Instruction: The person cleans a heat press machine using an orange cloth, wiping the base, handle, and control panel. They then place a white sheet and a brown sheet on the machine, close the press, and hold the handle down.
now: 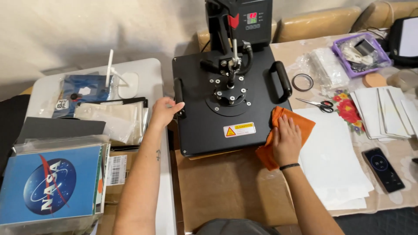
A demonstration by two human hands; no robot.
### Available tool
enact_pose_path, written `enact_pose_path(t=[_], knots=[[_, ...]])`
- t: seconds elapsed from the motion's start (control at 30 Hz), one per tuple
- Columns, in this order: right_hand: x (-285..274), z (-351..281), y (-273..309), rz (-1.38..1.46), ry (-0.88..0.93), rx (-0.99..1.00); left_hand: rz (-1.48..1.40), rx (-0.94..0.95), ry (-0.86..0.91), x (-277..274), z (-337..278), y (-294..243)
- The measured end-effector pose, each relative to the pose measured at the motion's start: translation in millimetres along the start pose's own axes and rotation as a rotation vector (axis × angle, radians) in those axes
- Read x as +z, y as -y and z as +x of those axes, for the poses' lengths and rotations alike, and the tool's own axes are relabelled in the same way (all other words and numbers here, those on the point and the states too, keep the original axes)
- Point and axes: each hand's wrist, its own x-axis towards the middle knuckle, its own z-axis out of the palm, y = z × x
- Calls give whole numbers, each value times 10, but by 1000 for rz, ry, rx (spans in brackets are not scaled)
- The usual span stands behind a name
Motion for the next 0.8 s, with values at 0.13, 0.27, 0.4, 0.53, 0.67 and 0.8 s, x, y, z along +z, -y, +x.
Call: enact_pose_path(t=[0.13, 0.27, 0.4, 0.53, 0.67, 0.8], knots=[[246, -61, 750, 7, -101, -159, 6, 8, 8, 77, 109, 155], [532, -285, 1948, 348, 6, -502, -24, 36, -61, 140, 91, 242], [381, -323, 2232, 491, 57, -591, -143, 51, -139, 218, 236, 473], [221, -170, 1150, 569, -73, -461, -182, 50, -127, 225, 163, 385], [-376, -149, 26, 244, -11, 180, -161, -6, -158, 203, 103, 302], [-534, -460, -911, 382, -185, 680, 79, 331, -450, 197, -120, 329]])
